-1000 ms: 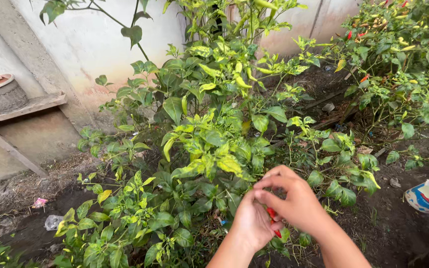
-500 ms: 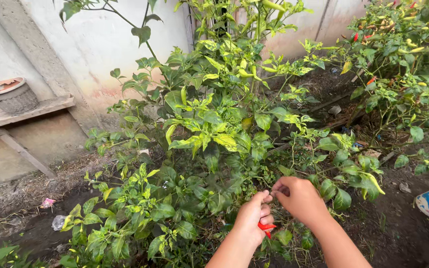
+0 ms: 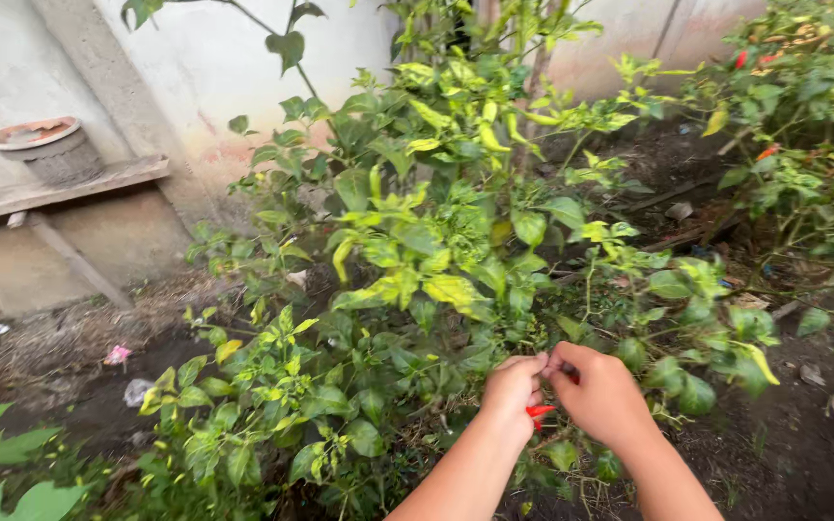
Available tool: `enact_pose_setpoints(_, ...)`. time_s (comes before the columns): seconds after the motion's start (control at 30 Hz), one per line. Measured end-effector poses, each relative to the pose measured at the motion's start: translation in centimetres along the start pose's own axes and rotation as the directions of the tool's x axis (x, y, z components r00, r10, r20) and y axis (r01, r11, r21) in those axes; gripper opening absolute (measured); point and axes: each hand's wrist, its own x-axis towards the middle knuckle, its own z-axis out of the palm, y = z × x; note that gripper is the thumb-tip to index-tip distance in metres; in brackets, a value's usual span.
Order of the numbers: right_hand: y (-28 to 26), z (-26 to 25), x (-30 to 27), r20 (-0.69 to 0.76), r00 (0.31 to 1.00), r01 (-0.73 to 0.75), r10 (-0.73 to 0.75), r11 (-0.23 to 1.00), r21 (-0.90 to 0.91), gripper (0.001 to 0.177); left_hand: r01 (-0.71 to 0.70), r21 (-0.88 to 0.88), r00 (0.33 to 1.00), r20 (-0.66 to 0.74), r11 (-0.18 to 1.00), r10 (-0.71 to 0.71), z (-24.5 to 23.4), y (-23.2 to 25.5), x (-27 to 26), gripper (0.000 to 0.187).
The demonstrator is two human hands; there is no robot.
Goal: The person harvests chili peppers by plucking them from plants by hand and collecting them in their hand.
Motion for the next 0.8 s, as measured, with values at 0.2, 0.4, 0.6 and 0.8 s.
enact_pose_setpoints(0.2,1.4,-0.6,0.3,0.065,0.997,-0.035,0.042,0.994,-0.104,0.016,0.003,-0.154,0.999,0.033,0.988,0.002,0.1,-2.6,2.5,0.013)
enact_pose_setpoints(0.4,2.5,-0.6,1.6,0.04,0.999,0.04,-0.035,0.99,-0.134,0.018,-0.073,-0.166,0.997,-0.049,0.983,0.066,1.6,-2.6,4.4,0.008)
enact_pose_setpoints(0.6,2.4,0.5,3.1,0.053,0.999,0.011,-0.001,0.981,-0.196,0.017,-0.134,-0.152,0.978,-0.179,0.979,0.106,2.2,-1.3,5.1,0.01)
enact_pose_setpoints(0.8,1.6,2.0,3.8,0.113,0.955,0.257,-0.273,0.956,0.138,0.013,-0.211,-0.163,0.927,-0.346,0.964,0.144,0.5,1.6,4.5,0.014)
